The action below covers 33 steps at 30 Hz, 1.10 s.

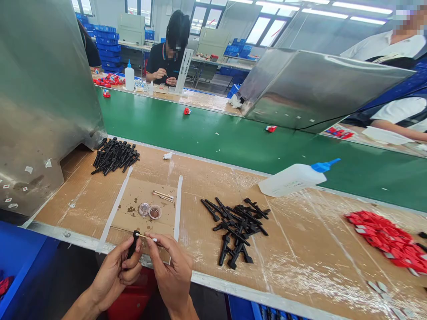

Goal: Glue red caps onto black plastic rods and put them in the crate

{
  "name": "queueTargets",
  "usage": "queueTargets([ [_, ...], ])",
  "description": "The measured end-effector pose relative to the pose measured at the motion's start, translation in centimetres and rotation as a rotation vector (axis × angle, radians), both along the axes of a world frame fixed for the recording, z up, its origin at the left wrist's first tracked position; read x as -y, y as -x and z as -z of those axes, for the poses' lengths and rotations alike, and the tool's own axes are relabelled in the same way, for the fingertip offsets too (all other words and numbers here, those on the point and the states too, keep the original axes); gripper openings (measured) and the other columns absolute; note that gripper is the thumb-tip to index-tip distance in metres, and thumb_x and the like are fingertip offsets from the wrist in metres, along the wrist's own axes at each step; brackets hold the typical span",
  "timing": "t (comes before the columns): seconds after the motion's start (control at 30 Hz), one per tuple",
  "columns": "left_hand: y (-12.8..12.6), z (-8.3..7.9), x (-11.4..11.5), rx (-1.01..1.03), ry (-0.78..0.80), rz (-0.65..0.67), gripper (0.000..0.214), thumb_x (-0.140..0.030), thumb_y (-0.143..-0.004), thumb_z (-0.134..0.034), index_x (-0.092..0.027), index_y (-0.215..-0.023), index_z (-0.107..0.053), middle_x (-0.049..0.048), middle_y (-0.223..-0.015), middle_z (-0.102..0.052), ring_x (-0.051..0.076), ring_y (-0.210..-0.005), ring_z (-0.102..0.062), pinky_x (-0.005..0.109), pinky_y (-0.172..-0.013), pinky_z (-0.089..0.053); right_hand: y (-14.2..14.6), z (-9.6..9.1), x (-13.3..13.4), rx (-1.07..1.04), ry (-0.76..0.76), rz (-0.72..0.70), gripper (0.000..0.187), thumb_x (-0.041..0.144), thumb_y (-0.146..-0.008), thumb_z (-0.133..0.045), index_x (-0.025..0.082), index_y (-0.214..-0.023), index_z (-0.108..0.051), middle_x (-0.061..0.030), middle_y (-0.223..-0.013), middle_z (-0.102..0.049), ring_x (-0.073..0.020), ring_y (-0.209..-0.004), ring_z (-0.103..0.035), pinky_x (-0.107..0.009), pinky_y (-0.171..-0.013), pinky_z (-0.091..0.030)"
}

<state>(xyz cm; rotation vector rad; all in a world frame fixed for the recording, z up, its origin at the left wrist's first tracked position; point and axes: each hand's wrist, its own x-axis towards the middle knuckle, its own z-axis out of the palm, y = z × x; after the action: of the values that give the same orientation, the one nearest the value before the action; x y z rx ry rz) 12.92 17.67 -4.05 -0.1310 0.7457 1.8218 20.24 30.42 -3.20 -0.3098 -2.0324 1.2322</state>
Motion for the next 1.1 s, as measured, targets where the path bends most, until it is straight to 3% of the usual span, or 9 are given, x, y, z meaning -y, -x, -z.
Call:
queueTargets([
  [0.23, 0.0, 0.0, 0.0, 0.009, 0.010, -0.004, 0.037, -0.052, -0.085, -0.060, -0.016, -0.089, -0.055, -0.0113, -0.054, -0.023, 0.003, -0.041, -0.010, 0.018, -0.042, -0.009, 0.1, -1.3, 0.0, -0.028, -0.200, 0.025, 0.025, 0.005, -0.086, -0.063, 0.023, -0.103, -0.066, -0.0014, -0.092, -0.075, -0.0149, -0.084, -0.072, -0.024, -0.076, -0.057],
  [0.67, 0.0, -0.4, -0.2, -0.012, 0.037, 0.003, 0.041, -0.056, -0.081, -0.064, -0.016, -0.088, -0.055, -0.0116, -0.053, -0.023, 0.002, -0.041, -0.011, 0.018, -0.042, -0.008, 0.2, -1.7, 0.2, -0.082, -0.241, 0.020, 0.026, 0.003, -0.084, -0.063, 0.021, -0.103, -0.066, -0.0023, -0.088, -0.076, -0.0142, -0.080, -0.072, -0.022, -0.074, -0.058],
  [1.1, -0.1, -0.5, -0.2, -0.046, 0.026, -0.005, 0.041, -0.056, -0.080, -0.065, -0.017, -0.083, -0.052, -0.0115, -0.053, -0.024, 0.002, -0.039, -0.011, 0.018, -0.041, -0.008, 0.1, -2.0, 0.3, -0.081, -0.229, -0.003, 0.038, 0.000, -0.081, -0.064, 0.026, -0.108, -0.066, -0.0017, -0.091, -0.077, -0.0176, -0.081, -0.073, -0.027, -0.072, -0.060],
])
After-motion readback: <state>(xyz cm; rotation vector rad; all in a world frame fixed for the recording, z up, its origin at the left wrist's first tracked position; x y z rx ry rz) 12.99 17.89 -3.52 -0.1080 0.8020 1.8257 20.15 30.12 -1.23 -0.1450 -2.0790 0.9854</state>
